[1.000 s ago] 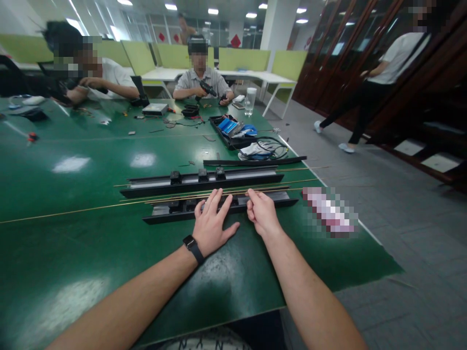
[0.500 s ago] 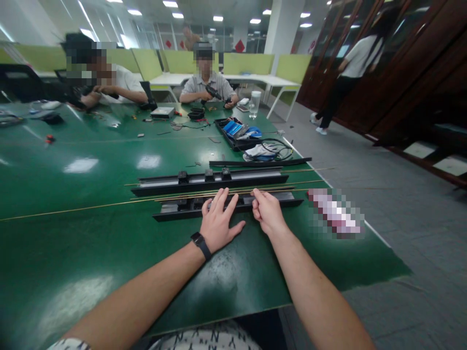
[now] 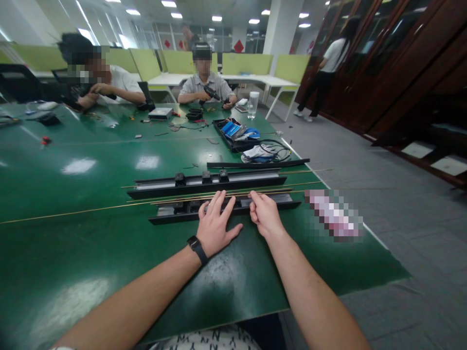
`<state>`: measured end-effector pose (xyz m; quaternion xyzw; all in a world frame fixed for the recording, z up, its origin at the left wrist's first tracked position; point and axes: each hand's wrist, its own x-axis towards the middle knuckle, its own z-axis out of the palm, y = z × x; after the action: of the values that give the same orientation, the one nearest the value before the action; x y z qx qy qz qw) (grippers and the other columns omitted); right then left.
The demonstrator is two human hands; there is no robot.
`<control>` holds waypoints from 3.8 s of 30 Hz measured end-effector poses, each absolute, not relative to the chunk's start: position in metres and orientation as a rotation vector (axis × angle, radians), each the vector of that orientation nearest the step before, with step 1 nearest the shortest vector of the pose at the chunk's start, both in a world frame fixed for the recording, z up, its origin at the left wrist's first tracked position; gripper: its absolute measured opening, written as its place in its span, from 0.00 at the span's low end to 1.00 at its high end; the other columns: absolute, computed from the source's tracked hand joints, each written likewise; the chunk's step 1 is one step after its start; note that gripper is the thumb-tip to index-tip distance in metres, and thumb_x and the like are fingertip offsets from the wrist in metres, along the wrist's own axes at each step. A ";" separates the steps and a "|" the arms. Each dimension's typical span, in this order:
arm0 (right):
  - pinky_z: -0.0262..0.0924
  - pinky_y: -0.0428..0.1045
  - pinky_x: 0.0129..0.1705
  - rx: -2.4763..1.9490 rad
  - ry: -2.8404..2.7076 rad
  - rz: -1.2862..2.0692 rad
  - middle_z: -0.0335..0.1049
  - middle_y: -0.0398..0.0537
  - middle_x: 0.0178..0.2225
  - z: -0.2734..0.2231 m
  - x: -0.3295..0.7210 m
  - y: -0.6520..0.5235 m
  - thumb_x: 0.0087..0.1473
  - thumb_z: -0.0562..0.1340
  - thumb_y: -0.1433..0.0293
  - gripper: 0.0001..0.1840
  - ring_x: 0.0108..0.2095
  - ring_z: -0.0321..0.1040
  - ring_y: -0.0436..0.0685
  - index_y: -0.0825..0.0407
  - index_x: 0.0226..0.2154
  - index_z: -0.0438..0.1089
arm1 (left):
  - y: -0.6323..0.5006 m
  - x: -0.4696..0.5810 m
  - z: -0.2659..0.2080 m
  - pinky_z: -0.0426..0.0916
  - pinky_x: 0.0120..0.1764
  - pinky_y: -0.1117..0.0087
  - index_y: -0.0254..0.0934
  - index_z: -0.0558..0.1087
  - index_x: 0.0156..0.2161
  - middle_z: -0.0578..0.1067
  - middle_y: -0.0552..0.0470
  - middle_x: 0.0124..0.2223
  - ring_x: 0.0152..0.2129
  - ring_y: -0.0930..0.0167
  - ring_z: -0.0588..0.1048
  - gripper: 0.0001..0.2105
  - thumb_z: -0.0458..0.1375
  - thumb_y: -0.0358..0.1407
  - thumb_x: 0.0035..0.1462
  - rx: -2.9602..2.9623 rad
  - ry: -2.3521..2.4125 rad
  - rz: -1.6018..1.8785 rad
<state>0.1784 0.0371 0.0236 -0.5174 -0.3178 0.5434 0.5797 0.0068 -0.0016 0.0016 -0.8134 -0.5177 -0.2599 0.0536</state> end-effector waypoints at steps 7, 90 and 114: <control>0.37 0.39 0.09 -1.206 -0.752 1.265 0.60 0.34 0.14 0.024 0.178 0.038 0.51 0.70 0.58 0.17 0.08 0.49 0.42 0.53 0.33 0.69 | -0.001 0.007 0.001 0.52 0.62 0.52 0.44 0.57 0.68 0.51 0.42 0.72 0.69 0.60 0.50 0.36 0.56 0.54 0.58 -2.453 -1.565 -0.800; 0.40 0.39 0.09 -1.235 -0.655 1.287 0.59 0.35 0.14 0.027 0.178 0.033 0.48 0.72 0.57 0.19 0.09 0.49 0.42 0.53 0.32 0.69 | -0.004 0.007 0.003 0.50 0.63 0.51 0.45 0.57 0.68 0.51 0.44 0.72 0.69 0.59 0.51 0.34 0.55 0.53 0.60 -2.505 -1.607 -0.766; 0.39 0.38 0.08 -1.230 -0.644 1.246 0.59 0.35 0.14 0.028 0.177 0.032 0.49 0.72 0.57 0.19 0.09 0.48 0.42 0.53 0.31 0.69 | -0.004 0.007 0.004 0.53 0.61 0.52 0.44 0.59 0.67 0.52 0.44 0.72 0.68 0.58 0.53 0.34 0.56 0.53 0.59 -2.486 -1.583 -0.775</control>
<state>0.1775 0.0319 0.0276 -0.5295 -0.2772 0.5365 0.5958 0.0070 -0.0040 0.0043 -0.8149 -0.5188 -0.2541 0.0470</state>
